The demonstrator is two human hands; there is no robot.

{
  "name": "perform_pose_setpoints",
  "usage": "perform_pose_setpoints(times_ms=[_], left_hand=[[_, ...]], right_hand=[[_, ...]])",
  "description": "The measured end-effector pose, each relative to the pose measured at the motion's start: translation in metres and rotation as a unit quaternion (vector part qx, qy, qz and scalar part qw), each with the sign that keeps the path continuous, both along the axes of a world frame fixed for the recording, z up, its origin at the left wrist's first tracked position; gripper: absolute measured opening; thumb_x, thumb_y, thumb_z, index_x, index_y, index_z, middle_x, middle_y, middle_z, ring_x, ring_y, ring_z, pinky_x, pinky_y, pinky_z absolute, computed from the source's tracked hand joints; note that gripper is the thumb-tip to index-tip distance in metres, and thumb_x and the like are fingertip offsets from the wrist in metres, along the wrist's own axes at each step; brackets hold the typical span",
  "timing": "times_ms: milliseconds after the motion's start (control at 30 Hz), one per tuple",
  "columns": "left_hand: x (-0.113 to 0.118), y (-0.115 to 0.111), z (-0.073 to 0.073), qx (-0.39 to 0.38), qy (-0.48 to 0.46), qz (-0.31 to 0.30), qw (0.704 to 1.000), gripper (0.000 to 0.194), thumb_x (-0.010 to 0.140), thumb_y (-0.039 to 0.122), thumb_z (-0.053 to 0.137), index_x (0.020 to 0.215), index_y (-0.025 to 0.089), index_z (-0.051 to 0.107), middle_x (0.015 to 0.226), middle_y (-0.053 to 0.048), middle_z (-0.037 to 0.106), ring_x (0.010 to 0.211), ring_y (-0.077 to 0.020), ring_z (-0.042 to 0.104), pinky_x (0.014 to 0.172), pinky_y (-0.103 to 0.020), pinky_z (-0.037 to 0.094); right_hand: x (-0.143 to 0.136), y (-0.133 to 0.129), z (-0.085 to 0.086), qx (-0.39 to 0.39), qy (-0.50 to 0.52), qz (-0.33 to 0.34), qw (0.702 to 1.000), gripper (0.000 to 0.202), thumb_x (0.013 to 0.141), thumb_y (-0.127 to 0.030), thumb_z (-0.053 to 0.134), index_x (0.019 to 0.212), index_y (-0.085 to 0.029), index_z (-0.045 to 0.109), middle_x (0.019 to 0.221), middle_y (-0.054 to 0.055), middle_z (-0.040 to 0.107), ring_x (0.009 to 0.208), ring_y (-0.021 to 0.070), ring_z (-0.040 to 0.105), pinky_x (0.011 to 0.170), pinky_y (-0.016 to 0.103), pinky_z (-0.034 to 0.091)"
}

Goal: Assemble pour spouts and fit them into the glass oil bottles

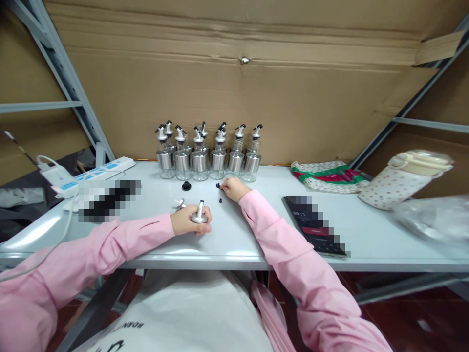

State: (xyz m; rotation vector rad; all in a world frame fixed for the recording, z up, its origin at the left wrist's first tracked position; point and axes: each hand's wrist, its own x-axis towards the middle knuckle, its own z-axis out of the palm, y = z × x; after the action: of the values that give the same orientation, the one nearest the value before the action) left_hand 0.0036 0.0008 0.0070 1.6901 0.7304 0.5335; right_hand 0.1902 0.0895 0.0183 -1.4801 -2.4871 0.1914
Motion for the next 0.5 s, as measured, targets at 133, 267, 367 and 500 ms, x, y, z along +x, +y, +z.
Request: perform_pose_setpoints(times_ms=[133, 267, 367, 500], left_hand=[[0.001, 0.002, -0.002, -0.024, -0.030, -0.006, 0.999, 0.049, 0.051, 0.052, 0.074, 0.065, 0.014, 0.047, 0.045, 0.006, 0.052, 0.039, -0.0053, 0.046, 0.042, -0.018, 0.036], [0.001, 0.003, -0.003, -0.033, -0.054, -0.023, 0.998, 0.055, 0.050, 0.060, 0.072, 0.067, 0.013, 0.048, 0.046, 0.005, 0.052, 0.039, -0.0055, 0.047, 0.042, -0.018, 0.038], [0.001, 0.004, -0.004, -0.025, -0.060, -0.035, 0.997, 0.058, 0.049, 0.064, 0.069, 0.068, 0.013, 0.049, 0.046, 0.005, 0.052, 0.039, -0.0054, 0.047, 0.042, -0.018, 0.038], [0.001, 0.007, -0.006, -0.023, -0.069, -0.056, 0.996, 0.059, 0.049, 0.066, 0.068, 0.069, 0.013, 0.050, 0.048, 0.004, 0.052, 0.040, -0.0057, 0.047, 0.042, -0.018, 0.038]], right_hand=[[-0.002, -0.003, 0.003, -0.002, 0.022, -0.001, 1.000, 0.028, 0.078, -0.006, 0.046, 0.093, -0.012, 0.070, 0.101, 0.011, 0.067, 0.092, 0.0169, 0.060, 0.088, 0.028, 0.042], [-0.011, -0.018, 0.013, -0.074, 0.209, 0.067, 0.973, 0.028, 0.081, -0.022, 0.048, 0.101, -0.012, 0.066, 0.100, 0.010, 0.066, 0.082, 0.0142, 0.058, 0.070, 0.024, 0.045], [-0.019, -0.031, 0.020, -0.210, 0.312, 0.191, 0.907, 0.035, 0.078, -0.040, 0.054, 0.095, -0.012, 0.066, 0.094, 0.008, 0.066, 0.072, 0.0110, 0.054, 0.059, 0.022, 0.041], [-0.026, -0.039, 0.020, -0.308, 0.336, 0.245, 0.856, 0.040, 0.069, -0.050, 0.062, 0.078, -0.011, 0.065, 0.078, 0.004, 0.062, 0.061, 0.0076, 0.047, 0.058, 0.022, 0.038]])
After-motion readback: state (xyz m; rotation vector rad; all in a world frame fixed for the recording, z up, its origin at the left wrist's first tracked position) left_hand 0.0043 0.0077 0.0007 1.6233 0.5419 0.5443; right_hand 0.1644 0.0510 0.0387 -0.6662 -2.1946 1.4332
